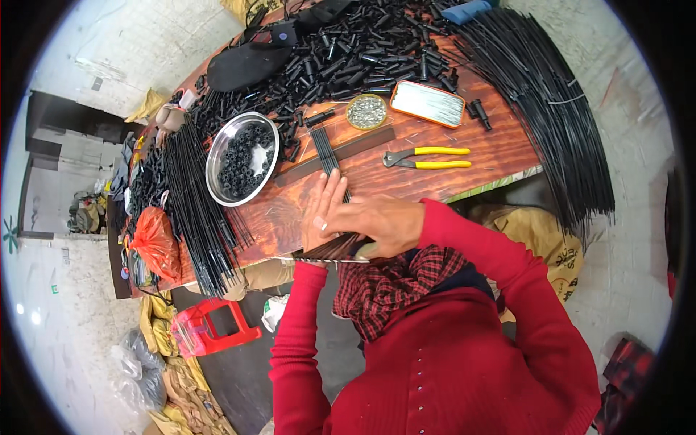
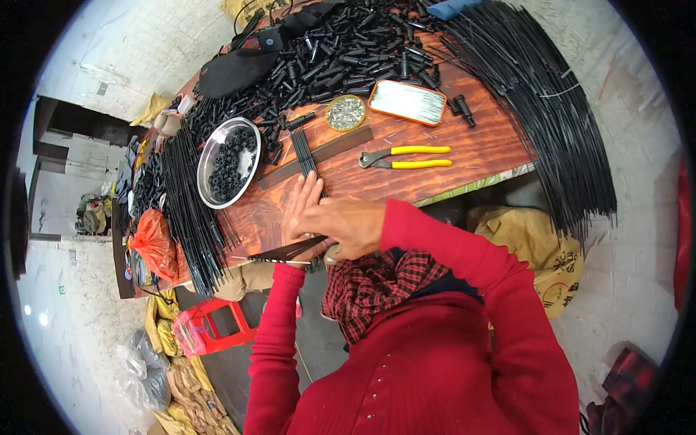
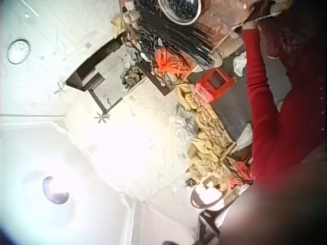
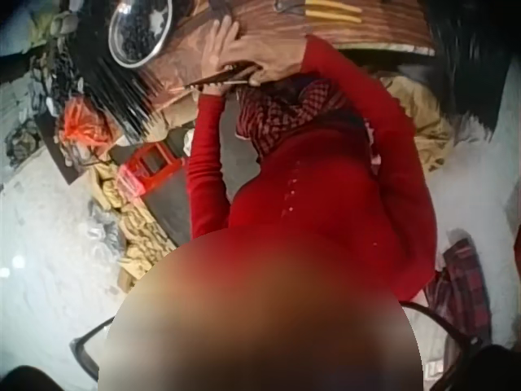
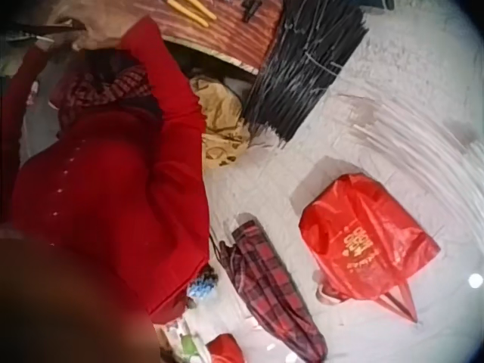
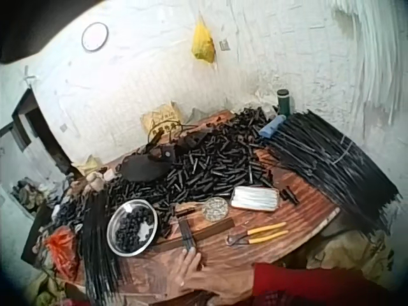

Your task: The worker is assembling small components onto bundles of black wires or tubes at a manufacturing workstation.

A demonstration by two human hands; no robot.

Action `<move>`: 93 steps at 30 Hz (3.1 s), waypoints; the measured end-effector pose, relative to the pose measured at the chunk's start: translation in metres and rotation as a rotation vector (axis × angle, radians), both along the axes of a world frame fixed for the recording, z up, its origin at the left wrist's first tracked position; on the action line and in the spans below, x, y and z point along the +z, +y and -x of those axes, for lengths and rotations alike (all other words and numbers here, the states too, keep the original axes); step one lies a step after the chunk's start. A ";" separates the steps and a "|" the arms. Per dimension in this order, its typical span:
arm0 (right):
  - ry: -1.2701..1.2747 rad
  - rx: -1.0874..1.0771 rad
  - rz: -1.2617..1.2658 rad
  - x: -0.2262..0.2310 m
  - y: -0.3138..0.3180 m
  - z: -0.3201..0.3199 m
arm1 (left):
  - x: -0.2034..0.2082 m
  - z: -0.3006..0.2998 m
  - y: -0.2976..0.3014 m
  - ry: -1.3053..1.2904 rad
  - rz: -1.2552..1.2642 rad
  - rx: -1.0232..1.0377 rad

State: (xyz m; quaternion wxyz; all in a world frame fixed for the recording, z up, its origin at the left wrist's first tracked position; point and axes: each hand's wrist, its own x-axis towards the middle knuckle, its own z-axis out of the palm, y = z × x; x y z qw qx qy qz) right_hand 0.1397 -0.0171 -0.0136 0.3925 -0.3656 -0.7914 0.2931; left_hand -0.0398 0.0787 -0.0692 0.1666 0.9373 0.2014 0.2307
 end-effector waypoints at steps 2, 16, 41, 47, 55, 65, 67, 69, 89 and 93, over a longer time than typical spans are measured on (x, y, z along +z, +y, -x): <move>-0.104 -0.069 -0.118 -0.005 -0.002 0.011 | -0.008 0.002 0.004 0.062 -0.027 0.022; -0.121 -0.208 -0.191 -0.021 -0.019 0.028 | -0.025 0.010 -0.039 0.109 -0.086 0.019; -0.117 -0.118 -0.049 -0.031 -0.029 0.030 | -0.026 0.017 -0.049 0.121 0.005 0.055; -0.232 0.024 -0.096 -0.041 -0.032 0.030 | -0.010 0.019 -0.060 0.168 0.091 0.105; -0.284 0.199 0.153 -0.006 0.005 -0.015 | -0.022 0.025 -0.054 0.145 0.035 0.057; -0.346 -0.598 0.421 -0.043 0.173 -0.068 | -0.013 0.017 -0.055 0.101 0.041 0.058; -0.381 -0.566 0.443 -0.042 0.177 -0.067 | -0.013 0.017 -0.055 0.096 0.049 0.063; -0.434 -0.512 0.524 -0.039 0.183 -0.068 | -0.014 0.017 -0.054 0.084 0.044 0.063; -0.653 -0.624 0.402 -0.024 0.174 -0.068 | -0.017 0.016 -0.055 0.082 0.053 0.085; -0.597 -0.649 0.368 -0.025 0.171 -0.071 | -0.018 0.015 -0.055 0.055 0.031 0.080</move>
